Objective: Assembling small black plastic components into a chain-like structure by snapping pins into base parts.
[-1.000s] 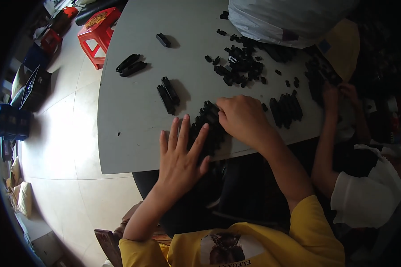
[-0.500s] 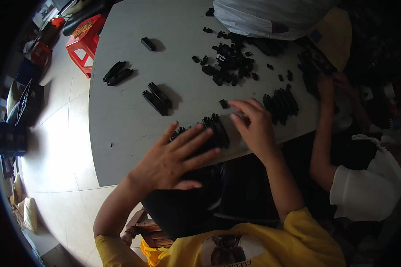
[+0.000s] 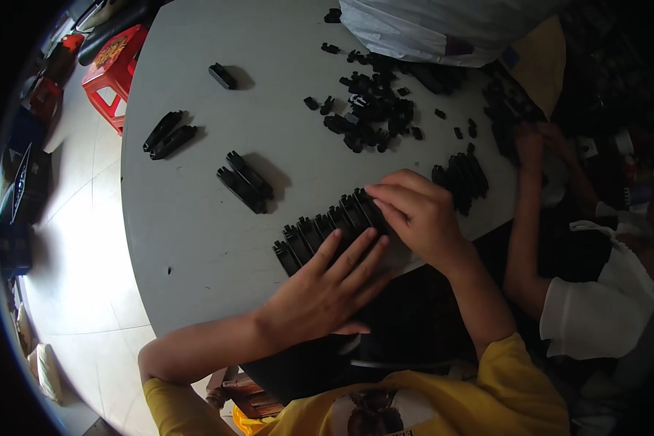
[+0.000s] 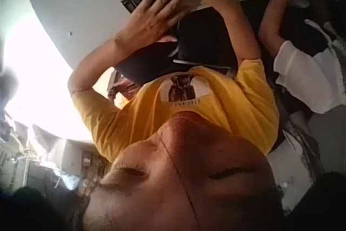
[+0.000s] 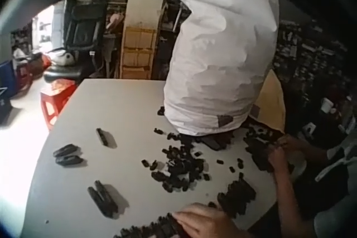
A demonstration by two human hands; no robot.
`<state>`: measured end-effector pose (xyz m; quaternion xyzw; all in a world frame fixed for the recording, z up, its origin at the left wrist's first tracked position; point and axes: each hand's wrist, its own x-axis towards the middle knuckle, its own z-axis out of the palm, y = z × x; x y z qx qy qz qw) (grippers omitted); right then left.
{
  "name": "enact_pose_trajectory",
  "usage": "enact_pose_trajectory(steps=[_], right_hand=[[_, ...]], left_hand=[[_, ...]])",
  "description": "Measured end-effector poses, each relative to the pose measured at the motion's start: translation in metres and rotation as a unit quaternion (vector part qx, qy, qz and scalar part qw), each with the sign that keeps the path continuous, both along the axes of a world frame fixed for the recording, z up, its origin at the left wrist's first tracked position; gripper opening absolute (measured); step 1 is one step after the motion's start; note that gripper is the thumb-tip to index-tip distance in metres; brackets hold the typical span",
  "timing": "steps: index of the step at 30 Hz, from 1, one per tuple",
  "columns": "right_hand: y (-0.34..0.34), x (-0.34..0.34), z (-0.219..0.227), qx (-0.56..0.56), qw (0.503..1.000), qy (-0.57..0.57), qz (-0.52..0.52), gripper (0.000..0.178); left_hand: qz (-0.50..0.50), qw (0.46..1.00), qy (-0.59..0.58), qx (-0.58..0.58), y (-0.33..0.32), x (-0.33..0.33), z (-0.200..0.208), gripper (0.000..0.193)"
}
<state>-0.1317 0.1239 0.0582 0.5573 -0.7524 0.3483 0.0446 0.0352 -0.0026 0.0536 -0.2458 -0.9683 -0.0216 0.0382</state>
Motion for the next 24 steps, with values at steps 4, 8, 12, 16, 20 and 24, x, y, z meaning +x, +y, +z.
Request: enact_pose_trajectory(steps=[4,8,12,16,20,24], right_hand=[[-0.007,0.000,0.002,0.022,0.999,0.039,0.021,0.020],[-0.006,-0.003,0.003,0.054,0.992,0.111,0.026,0.018],[-0.008,0.002,0.019,0.142,0.985,0.086,0.042,0.013],[-0.009,0.002,0.037,0.232,0.969,0.058,0.058,0.012],[-0.007,-0.012,0.040,0.242,0.966,0.057,0.068,0.021],[0.010,-0.024,0.054,0.156,0.987,-0.029,-0.020,0.025]], left_hand=[[0.006,1.000,0.017,0.001,-0.001,0.001,-0.006,0.077],[-0.001,1.000,0.013,-0.004,0.001,-0.001,-0.007,0.076],[-0.005,1.000,0.011,-0.012,0.000,0.002,-0.010,0.071],[-0.008,0.999,0.032,-0.035,0.000,0.003,-0.012,0.069],[-0.004,0.998,0.048,-0.032,0.001,0.002,-0.015,0.067],[0.006,0.996,0.075,-0.044,0.001,0.010,-0.013,0.068]])
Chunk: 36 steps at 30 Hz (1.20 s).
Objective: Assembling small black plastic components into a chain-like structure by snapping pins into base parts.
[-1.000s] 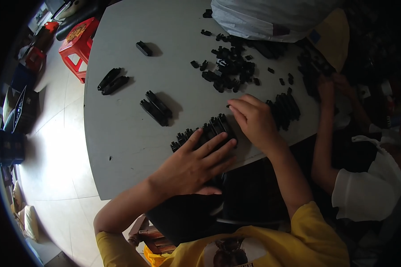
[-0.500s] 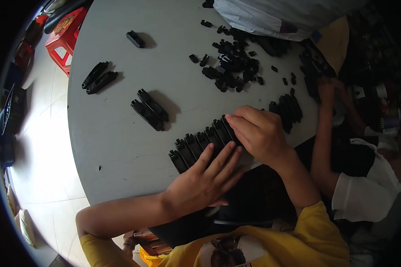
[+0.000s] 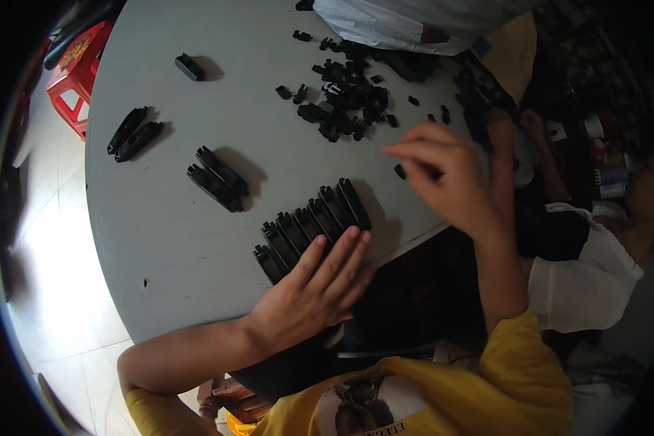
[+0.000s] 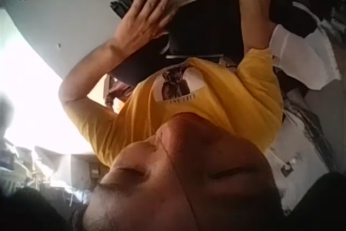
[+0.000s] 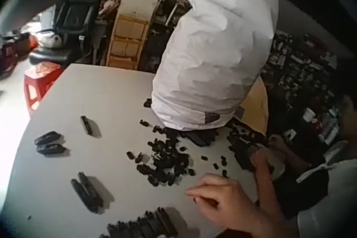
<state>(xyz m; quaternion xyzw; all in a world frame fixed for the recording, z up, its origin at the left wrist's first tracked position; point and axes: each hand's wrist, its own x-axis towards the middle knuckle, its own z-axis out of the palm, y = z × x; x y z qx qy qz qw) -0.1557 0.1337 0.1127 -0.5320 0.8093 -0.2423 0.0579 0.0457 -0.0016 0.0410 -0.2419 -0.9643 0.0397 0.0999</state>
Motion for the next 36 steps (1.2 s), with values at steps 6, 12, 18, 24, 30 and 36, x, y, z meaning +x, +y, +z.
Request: enact_pose_trajectory(steps=[6,12,18,24,30,36], right_hand=[[0.034,-0.003,-0.028,0.031,0.990,0.080,-0.116,0.019],[0.019,0.004,-0.043,0.112,0.954,0.215,-0.178,0.013],[0.008,0.010,-0.034,0.095,0.985,-0.033,-0.140,0.010],[-0.021,0.032,-0.030,-0.125,0.989,-0.082,-0.013,0.018],[-0.030,0.033,-0.046,-0.115,0.992,0.047,0.031,0.019],[-0.032,0.033,-0.050,-0.113,0.987,0.109,0.044,0.017]], left_hand=[[0.007,1.000,-0.004,0.027,-0.001,0.004,0.001,0.067],[-0.001,1.000,-0.004,0.026,-0.002,0.002,-0.001,0.066],[0.023,0.994,-0.044,0.098,-0.006,0.000,-0.001,0.063],[-0.002,0.998,0.018,0.054,-0.002,0.003,-0.001,0.059],[0.010,0.996,-0.002,0.085,-0.004,0.001,-0.006,0.046],[0.005,0.996,0.013,0.088,-0.004,-0.001,-0.007,0.042]])
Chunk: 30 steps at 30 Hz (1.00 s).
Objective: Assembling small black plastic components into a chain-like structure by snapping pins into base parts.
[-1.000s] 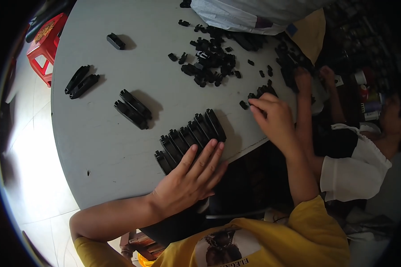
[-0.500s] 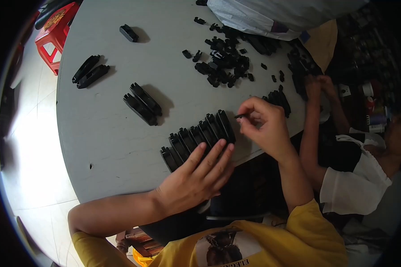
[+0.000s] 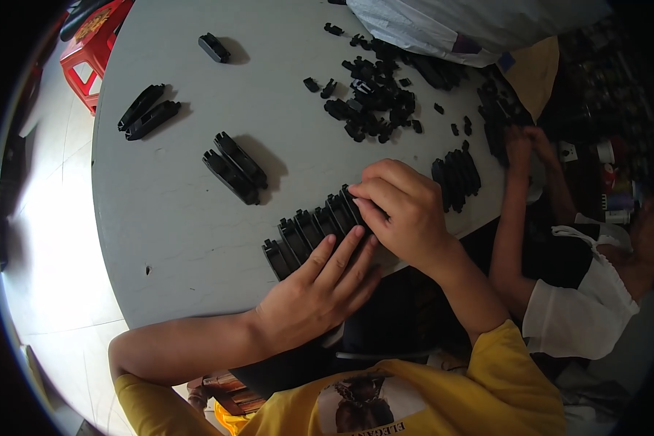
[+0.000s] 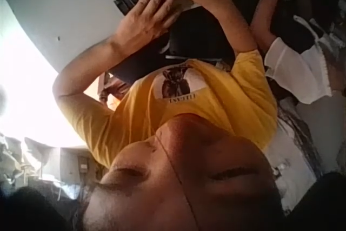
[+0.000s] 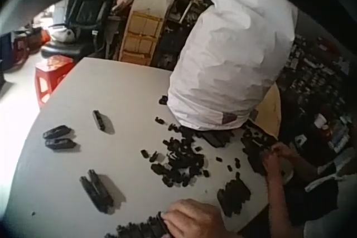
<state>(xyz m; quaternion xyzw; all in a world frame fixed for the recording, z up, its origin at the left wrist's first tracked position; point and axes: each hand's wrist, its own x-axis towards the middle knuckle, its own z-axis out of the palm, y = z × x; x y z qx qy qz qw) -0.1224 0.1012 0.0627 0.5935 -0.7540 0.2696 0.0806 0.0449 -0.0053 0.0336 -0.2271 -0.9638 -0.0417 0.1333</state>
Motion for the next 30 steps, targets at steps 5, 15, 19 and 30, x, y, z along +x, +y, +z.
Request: enact_pose_trajectory(steps=[5,15,19,30], right_hand=[[0.003,0.005,0.021,0.095,0.995,-0.040,0.007,0.012],[0.005,-0.035,0.028,0.093,0.995,-0.045,-0.009,0.016],[0.032,-0.102,0.023,0.023,0.972,-0.067,-0.226,0.014],[0.012,-0.101,-0.005,0.147,0.959,0.019,-0.242,0.017]], left_hand=[[-0.004,1.000,-0.002,-0.014,-0.002,0.002,0.002,0.042],[0.000,0.998,0.015,-0.062,-0.002,0.002,0.000,0.054],[-0.005,0.999,-0.002,-0.047,-0.002,0.001,0.005,0.051],[-0.010,0.999,-0.027,-0.020,-0.004,0.004,0.004,0.048]])
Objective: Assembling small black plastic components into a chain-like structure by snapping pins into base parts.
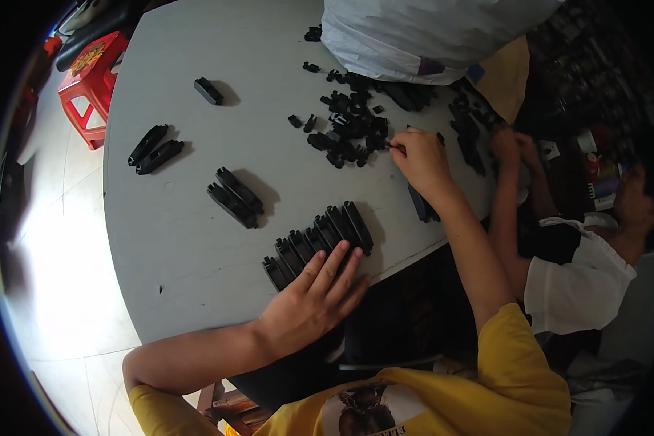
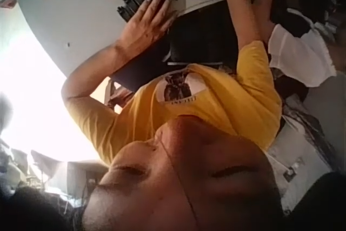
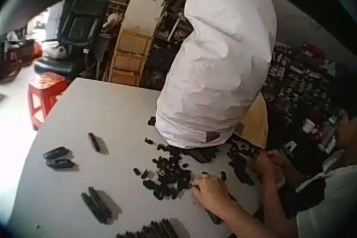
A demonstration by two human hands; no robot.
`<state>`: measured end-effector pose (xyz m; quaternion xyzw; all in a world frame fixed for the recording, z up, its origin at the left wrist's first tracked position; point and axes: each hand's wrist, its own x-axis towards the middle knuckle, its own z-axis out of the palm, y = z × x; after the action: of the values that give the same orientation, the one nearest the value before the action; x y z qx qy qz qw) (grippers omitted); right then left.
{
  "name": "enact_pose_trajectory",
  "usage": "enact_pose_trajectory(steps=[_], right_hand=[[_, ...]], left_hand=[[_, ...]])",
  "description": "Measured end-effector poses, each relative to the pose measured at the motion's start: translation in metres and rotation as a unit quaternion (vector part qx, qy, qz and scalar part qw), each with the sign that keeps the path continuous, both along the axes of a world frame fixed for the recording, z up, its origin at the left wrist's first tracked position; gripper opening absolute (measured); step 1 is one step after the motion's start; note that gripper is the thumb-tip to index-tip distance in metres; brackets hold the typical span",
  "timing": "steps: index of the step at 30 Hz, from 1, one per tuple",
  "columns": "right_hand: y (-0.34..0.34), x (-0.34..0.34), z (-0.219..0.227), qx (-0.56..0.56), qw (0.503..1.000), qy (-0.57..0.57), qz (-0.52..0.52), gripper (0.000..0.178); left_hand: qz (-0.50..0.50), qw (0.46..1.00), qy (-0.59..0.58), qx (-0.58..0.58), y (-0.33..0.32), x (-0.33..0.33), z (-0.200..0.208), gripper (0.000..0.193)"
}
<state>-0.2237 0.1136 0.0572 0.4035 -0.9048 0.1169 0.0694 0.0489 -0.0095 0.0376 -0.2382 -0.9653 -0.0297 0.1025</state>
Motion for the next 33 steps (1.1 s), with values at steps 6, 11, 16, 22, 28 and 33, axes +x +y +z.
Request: enact_pose_trajectory(steps=[6,11,16,22,28,33], right_hand=[[0.003,0.007,0.009,-0.034,0.999,-0.037,0.004,0.018],[-0.002,0.013,0.004,-0.080,0.995,-0.057,0.025,0.019],[-0.005,0.007,-0.005,-0.065,0.997,-0.003,0.034,0.016],[0.000,0.014,0.003,-0.031,0.999,-0.012,0.028,0.011],[-0.004,0.015,-0.008,-0.099,0.994,-0.040,0.001,0.018],[-0.004,0.044,0.008,-0.112,0.991,-0.065,0.036,0.017]], left_hand=[[-0.002,0.999,0.032,-0.043,0.000,-0.002,0.000,0.045],[0.003,0.999,0.024,-0.030,0.000,-0.001,0.000,0.045],[0.003,0.999,0.031,-0.031,-0.001,-0.002,0.001,0.046],[-0.003,0.999,0.015,-0.028,0.000,-0.003,0.005,0.046],[0.003,1.000,0.007,-0.030,0.000,-0.001,0.005,0.048],[0.016,1.000,0.007,-0.018,0.001,-0.004,0.004,0.048]])
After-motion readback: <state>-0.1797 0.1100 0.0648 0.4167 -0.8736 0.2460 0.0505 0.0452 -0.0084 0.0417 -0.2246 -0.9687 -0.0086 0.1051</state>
